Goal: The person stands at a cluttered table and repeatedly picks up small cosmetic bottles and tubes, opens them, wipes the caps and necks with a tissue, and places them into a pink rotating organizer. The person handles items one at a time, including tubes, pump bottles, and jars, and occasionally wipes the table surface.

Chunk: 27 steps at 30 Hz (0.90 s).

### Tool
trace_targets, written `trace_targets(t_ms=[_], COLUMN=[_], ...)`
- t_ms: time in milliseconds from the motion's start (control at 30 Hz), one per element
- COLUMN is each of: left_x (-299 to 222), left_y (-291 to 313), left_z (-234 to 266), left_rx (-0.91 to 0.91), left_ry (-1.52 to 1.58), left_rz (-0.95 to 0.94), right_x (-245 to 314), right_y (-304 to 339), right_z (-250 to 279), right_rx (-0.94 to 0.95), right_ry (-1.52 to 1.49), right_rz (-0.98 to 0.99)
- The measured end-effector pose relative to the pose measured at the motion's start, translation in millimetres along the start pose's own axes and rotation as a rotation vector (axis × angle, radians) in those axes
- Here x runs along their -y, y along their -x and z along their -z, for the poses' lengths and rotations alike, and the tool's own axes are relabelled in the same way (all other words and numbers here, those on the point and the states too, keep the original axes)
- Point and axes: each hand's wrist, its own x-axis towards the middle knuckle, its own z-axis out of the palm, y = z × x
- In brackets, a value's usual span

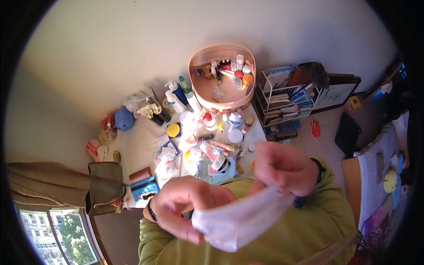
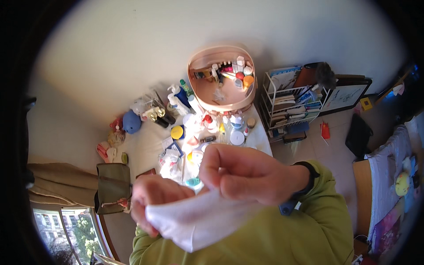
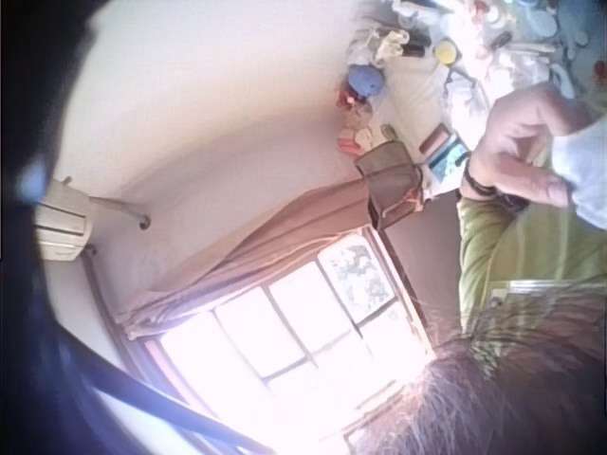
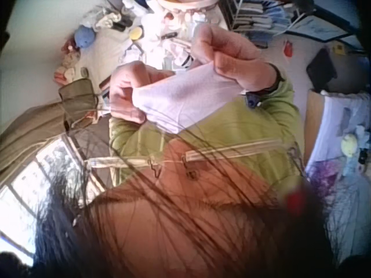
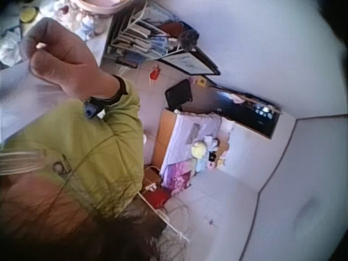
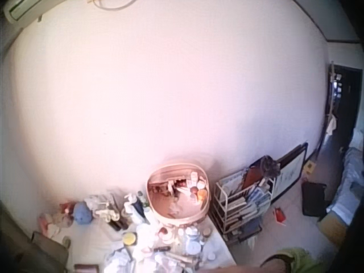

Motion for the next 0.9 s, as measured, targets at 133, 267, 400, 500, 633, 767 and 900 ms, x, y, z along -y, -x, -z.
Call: trace_targets(t_ms=[133,267,400,500,633,767,900], left_x=[-8.8,-5.5,6.0,21.3,35.5,58.4,79.7], left_y=[-30.8,-30.1,-14.8,-2.0,14.4,6.4,-2.1], left_z=[-12.4,-15.1,3.4,22.7,47.4,94.7,132.0], left_rx=[0.092,0.068,-0.037,-0.152,-0.563,-0.747,-0.607], left_ry=[-0.058,-0.015,-0.02,0.035,-0.196,-0.451,-0.464], left_rz=[-0.179,-0.218,-0.214,-0.223,-0.056,0.19,0.559], right_x=[6.3,4.8,4.6,-9.0,-36.5,-51.4,-60.9], right_y=[-2.2,-0.8,8.9,11.5,20.5,32.7,49.4], right_z=[-17.2,-16.7,-4.0,23.5,68.0,107.4,134.0], right_rx=[0.103,0.077,-0.133,-0.32,-0.508,-0.75,-0.885], right_ry=[-0.079,-0.13,0.141,0.18,0.052,0.153,0.112], right_rz=[0.171,0.171,0.129,0.038,0.027,0.214,0.188])
